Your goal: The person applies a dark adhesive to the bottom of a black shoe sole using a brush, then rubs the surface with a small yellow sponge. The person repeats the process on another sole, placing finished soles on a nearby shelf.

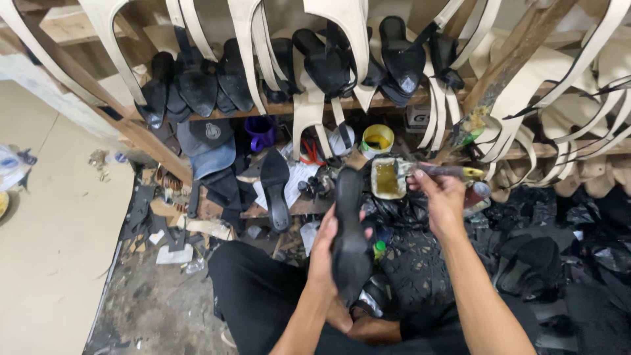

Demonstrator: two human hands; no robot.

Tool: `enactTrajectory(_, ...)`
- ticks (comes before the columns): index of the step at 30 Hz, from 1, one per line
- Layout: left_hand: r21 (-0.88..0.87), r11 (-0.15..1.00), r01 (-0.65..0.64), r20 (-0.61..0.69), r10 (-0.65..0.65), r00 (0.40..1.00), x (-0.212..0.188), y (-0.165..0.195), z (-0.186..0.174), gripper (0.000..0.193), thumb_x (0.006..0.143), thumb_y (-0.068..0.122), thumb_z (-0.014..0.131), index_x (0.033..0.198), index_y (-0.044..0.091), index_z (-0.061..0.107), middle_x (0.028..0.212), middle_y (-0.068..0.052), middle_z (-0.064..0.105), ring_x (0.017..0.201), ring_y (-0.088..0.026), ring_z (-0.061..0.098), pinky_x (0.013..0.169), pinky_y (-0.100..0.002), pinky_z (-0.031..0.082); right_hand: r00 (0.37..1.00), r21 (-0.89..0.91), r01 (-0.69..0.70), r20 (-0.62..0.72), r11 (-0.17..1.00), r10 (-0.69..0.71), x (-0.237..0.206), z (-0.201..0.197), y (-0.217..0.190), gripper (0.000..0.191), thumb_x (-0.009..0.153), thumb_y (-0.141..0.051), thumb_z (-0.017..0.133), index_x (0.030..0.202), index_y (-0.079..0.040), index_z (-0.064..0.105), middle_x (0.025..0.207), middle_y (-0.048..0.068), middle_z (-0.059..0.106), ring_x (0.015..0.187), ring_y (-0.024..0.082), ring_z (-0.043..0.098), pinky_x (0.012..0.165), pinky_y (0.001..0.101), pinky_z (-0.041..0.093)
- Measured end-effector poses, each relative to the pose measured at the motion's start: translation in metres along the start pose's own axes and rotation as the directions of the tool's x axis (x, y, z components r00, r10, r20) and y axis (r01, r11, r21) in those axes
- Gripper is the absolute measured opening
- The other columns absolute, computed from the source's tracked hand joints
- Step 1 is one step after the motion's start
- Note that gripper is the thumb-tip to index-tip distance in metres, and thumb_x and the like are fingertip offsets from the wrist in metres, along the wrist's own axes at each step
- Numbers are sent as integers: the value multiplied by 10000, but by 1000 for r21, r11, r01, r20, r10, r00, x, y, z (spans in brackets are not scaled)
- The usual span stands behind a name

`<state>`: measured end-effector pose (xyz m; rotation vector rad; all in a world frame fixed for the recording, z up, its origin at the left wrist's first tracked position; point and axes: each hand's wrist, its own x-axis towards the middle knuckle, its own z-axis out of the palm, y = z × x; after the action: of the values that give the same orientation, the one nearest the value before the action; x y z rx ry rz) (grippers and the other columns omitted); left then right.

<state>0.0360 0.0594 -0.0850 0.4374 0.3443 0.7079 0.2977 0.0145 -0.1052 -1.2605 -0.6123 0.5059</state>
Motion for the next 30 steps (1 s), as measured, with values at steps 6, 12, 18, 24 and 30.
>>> enactTrajectory(6, -378, 890, 255, 25, -266, 964, -50, 19, -2, 621, 947, 396, 531, 1480, 91, 442, 1306, -197, 644, 1043, -407, 704, 866, -443, 627, 939, -653, 336, 172, 679, -299, 8, -1, 27, 174, 960, -125, 693, 1087, -9, 712, 980, 152, 718, 885, 289, 704, 788, 402, 548)
enactTrajectory(12, -138, 987, 84, -13, -87, 996, -72, 17, -7, 608, 958, 353, 534, 1540, 219, 418, 1284, -174, 669, 991, -375, 707, 832, -437, 622, 936, -873, 331, 257, 358, -240, 12, 5, 41, 239, 862, -230, 775, 928, -9, 713, 925, 199, 647, 915, 412, 604, 809, 509, 482)
enactTrajectory(18, -252, 965, 78, -50, -93, 994, -73, 19, -11, 590, 983, 355, 521, 1520, 132, 422, 1270, -217, 659, 985, -364, 715, 832, -457, 624, 876, -851, 476, 437, 221, -204, 16, 15, 42, 234, 861, -223, 764, 834, -3, 689, 941, 155, 679, 985, 380, 605, 836, 493, 486)
enactTrajectory(24, -233, 971, 53, -91, -76, 993, -73, 19, -12, 585, 959, 350, 541, 1508, 161, 465, 1251, -217, 662, 960, -356, 717, 860, -466, 614, 865, -844, 478, 403, 243, -299, 17, -1, 31, 235, 878, -215, 742, 869, 5, 661, 887, 201, 654, 913, 408, 595, 821, 525, 467)
enactTrajectory(30, -188, 979, 77, -74, -92, 993, -64, 16, 1, 621, 933, 387, 569, 1508, 187, 447, 1232, -182, 671, 909, -341, 719, 790, -421, 628, 945, -895, 326, 298, 304, -137, 5, -4, 2, 307, 906, -245, 737, 939, 46, 647, 945, 239, 666, 909, 420, 636, 781, 500, 489)
